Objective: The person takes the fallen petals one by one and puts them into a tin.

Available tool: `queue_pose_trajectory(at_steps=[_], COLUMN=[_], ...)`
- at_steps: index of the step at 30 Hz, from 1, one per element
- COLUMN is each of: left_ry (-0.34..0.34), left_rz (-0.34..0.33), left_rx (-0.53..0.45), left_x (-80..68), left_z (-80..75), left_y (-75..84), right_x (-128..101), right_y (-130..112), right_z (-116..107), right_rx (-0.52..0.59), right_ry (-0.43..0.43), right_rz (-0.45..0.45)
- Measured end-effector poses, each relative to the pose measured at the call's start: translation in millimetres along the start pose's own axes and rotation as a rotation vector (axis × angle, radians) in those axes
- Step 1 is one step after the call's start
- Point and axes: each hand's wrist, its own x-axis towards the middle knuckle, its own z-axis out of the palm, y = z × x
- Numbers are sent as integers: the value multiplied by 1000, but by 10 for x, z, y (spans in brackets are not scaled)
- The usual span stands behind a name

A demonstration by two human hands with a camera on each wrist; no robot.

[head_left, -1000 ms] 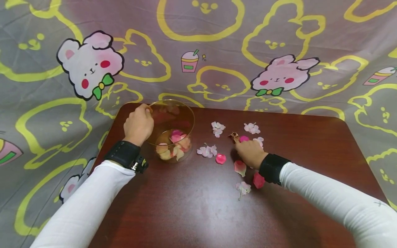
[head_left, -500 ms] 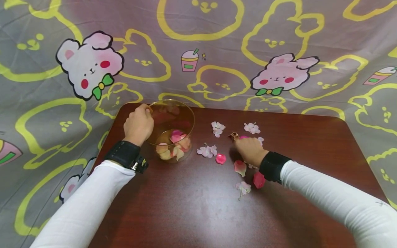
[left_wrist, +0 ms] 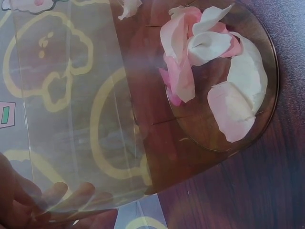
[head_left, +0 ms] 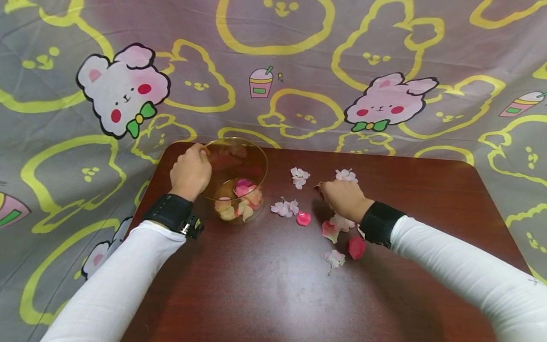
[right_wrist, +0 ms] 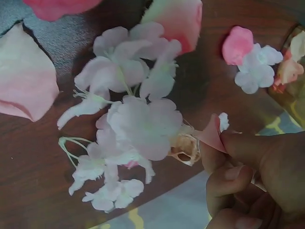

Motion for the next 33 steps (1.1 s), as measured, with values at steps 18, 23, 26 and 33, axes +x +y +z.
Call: queue_pose_trajectory(at_steps=[18, 23, 26, 33], left_ry=[8, 17, 25, 27], left_rz=[11, 9, 9, 9], left_rx=[-8, -3, 4, 3], left_x=[-1, 4, 7, 16], left_z=[11, 17, 26, 35], left_y=[-18, -17, -17, -24], right_x=[3, 0, 5, 13], right_y=[-60, -103, -121, -152], right_z=[-214, -272, -294, -358], right_rx=[34, 12, 3, 7], right_ry=[58, 49, 40, 65], right_rz=[-21, -8, -5, -6])
